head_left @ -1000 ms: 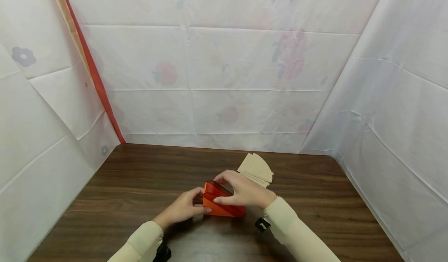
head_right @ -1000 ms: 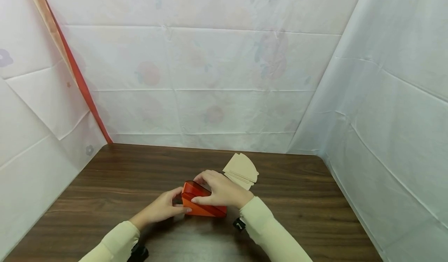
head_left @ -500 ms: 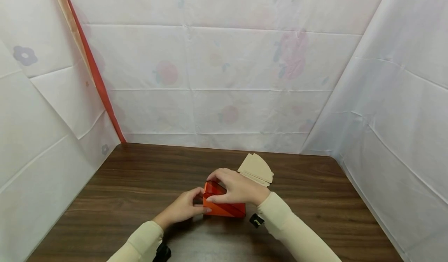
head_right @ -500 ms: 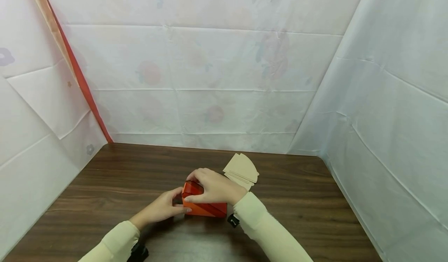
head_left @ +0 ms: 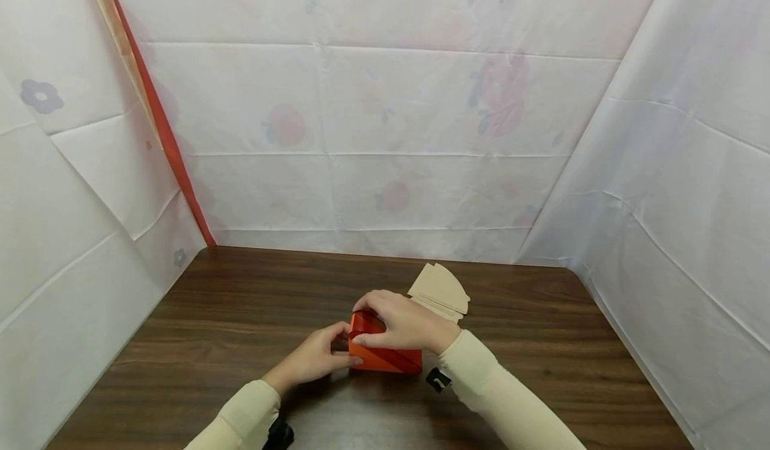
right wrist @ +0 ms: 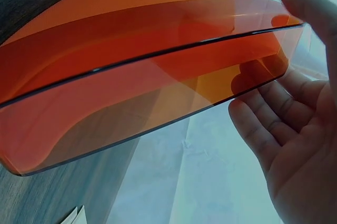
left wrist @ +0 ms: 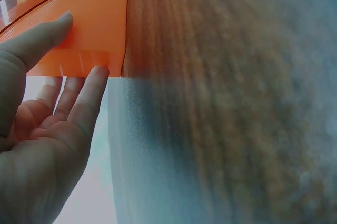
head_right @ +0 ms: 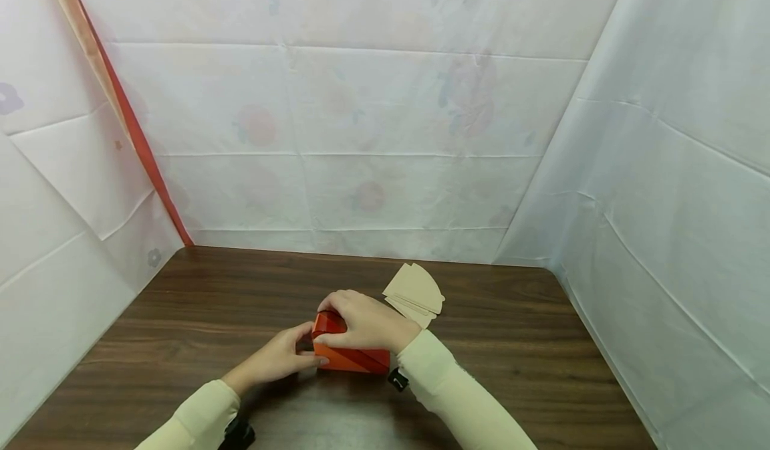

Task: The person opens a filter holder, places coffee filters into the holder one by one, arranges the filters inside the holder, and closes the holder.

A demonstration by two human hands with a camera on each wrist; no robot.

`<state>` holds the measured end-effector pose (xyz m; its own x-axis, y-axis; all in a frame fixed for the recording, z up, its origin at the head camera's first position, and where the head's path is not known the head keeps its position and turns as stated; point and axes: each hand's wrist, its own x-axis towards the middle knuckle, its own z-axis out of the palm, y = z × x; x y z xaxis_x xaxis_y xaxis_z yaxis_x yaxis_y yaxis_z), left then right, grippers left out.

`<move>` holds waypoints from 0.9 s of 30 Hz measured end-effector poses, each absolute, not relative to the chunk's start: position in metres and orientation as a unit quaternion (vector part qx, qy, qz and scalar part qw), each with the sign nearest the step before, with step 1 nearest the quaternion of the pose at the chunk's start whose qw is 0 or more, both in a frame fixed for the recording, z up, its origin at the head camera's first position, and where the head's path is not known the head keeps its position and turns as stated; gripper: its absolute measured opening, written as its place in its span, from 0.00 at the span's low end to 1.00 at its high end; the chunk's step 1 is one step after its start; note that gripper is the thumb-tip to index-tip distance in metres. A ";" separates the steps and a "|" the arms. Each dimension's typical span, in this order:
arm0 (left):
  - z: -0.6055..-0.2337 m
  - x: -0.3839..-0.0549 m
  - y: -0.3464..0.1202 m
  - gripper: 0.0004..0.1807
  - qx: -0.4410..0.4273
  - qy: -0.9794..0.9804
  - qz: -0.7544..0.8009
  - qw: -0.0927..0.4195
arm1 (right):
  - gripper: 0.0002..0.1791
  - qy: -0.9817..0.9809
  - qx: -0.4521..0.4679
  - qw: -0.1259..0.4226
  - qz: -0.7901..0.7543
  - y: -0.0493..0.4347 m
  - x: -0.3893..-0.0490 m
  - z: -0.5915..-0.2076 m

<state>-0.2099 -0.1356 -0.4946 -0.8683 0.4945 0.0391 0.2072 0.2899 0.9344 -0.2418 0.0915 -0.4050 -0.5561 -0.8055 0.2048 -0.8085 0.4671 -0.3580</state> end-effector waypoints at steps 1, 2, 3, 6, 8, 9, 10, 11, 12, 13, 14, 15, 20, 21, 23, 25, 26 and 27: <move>-0.495 -0.210 -0.136 0.21 0.221 0.793 0.553 0.130 | 0.24 -0.856 0.472 0.005 0.210 0.091 -0.242 -0.405; -0.495 -0.210 -0.136 0.21 0.222 0.793 0.552 0.130 | 0.23 -0.857 0.472 0.007 0.209 0.091 -0.242 -0.404; -0.495 -0.210 -0.136 0.21 0.222 0.793 0.552 0.130 | 0.23 -0.856 0.472 0.008 0.209 0.091 -0.242 -0.404; -0.495 -0.211 -0.136 0.21 0.224 0.793 0.551 0.128 | 0.23 -0.856 0.472 0.010 0.210 0.091 -0.242 -0.404; -0.495 -0.211 -0.136 0.21 0.225 0.796 0.548 0.126 | 0.23 -0.857 0.471 0.010 0.209 0.091 -0.242 -0.404; -0.496 -0.211 -0.136 0.21 0.226 0.796 0.547 0.126 | 0.23 -0.857 0.471 0.010 0.208 0.091 -0.241 -0.404; -0.496 -0.211 -0.136 0.21 0.226 0.797 0.545 0.126 | 0.23 -0.857 0.471 0.011 0.208 0.092 -0.241 -0.405; -0.496 -0.211 -0.136 0.21 0.227 0.798 0.544 0.125 | 0.23 -0.857 0.471 0.011 0.208 0.092 -0.241 -0.405; -0.496 -0.210 -0.135 0.21 0.227 0.798 0.544 0.126 | 0.23 -0.858 0.470 0.011 0.209 0.092 -0.241 -0.406; -0.496 -0.210 -0.135 0.21 0.227 0.796 0.546 0.128 | 0.23 -0.858 0.468 0.011 0.211 0.093 -0.240 -0.406; -0.496 -0.210 -0.135 0.21 0.226 0.795 0.548 0.130 | 0.23 -0.858 0.467 0.012 0.214 0.094 -0.240 -0.406; -0.496 -0.210 -0.135 0.21 0.226 0.793 0.551 0.132 | 0.23 -0.858 0.466 0.013 0.217 0.095 -0.240 -0.407; -0.496 -0.211 -0.134 0.20 0.228 0.787 0.558 0.134 | 0.24 -0.854 0.462 0.010 0.239 0.100 -0.239 -0.407; -0.496 -0.211 -0.133 0.20 0.229 0.786 0.558 0.134 | 0.24 -0.853 0.461 0.010 0.244 0.102 -0.239 -0.406; -0.495 -0.211 -0.133 0.21 0.229 0.786 0.559 0.135 | 0.24 -0.852 0.460 0.011 0.249 0.105 -0.238 -0.405; -0.495 -0.211 -0.133 0.21 0.230 0.786 0.559 0.134 | 0.23 -0.852 0.457 0.012 0.254 0.108 -0.237 -0.404; -0.495 -0.211 -0.133 0.21 0.230 0.786 0.559 0.133 | 0.23 -0.851 0.456 0.012 0.259 0.109 -0.237 -0.404; -0.495 -0.211 -0.133 0.21 0.230 0.786 0.558 0.133 | 0.23 -0.851 0.455 0.013 0.263 0.111 -0.236 -0.403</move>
